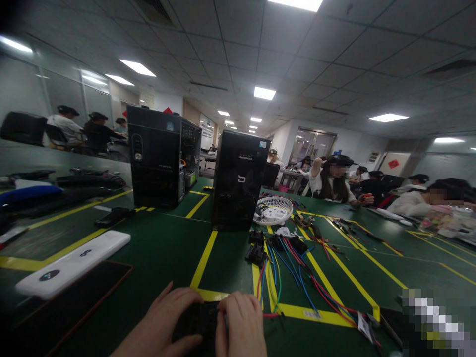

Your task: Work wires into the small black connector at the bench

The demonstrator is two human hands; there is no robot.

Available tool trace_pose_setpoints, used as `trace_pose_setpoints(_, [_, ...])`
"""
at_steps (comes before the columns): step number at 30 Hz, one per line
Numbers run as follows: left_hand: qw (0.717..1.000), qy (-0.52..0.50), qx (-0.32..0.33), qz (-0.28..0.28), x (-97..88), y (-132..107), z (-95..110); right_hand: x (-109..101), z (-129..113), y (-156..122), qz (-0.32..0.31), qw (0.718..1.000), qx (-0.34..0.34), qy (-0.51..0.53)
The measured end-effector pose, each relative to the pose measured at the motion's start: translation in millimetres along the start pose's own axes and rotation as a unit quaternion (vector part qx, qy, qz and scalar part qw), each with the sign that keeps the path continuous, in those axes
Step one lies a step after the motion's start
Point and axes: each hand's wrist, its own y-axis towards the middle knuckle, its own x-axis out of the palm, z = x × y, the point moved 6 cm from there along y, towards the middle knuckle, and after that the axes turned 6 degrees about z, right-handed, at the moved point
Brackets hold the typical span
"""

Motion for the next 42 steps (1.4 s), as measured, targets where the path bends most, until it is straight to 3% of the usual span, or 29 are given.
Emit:
trace_pose_setpoints(12, [1.0, -0.027, 0.004, 0.004, -1.8, -0.1, -0.6, 1.2, 0.6, 0.1, 0.0, 1.0, 0.002, -0.004])
trace_pose_setpoints(21, [0.998, -0.054, 0.026, -0.003, 3.2, 2.5, -8.8, 13.0, 11.9, -7.6, -0.096, 0.993, 0.058, 0.048])
trace_pose_setpoints(29, [0.996, -0.077, 0.037, 0.0, 6.1, -2.6, -9.6, 6.6, 0.8, -4.9, -0.04, 0.996, 0.062, 0.049])
trace_pose_setpoints(34, [0.997, -0.07, 0.036, 0.004, -0.1, -3.2, -1.1, -3.4, -13.3, 6.4, 0.064, 0.998, -0.007, -0.018])
trace_pose_setpoints(38, [0.998, -0.053, 0.041, -0.021, 4.0, 1.8, -3.5, -4.6, -17.8, 14.3, 0.06, 0.997, -0.053, -0.009])
trace_pose_setpoints(42, [0.998, -0.045, 0.036, -0.013, 5.6, 2.6, -6.1, 6.4, -9.9, 2.4, 0.079, 0.997, -0.015, -0.008])
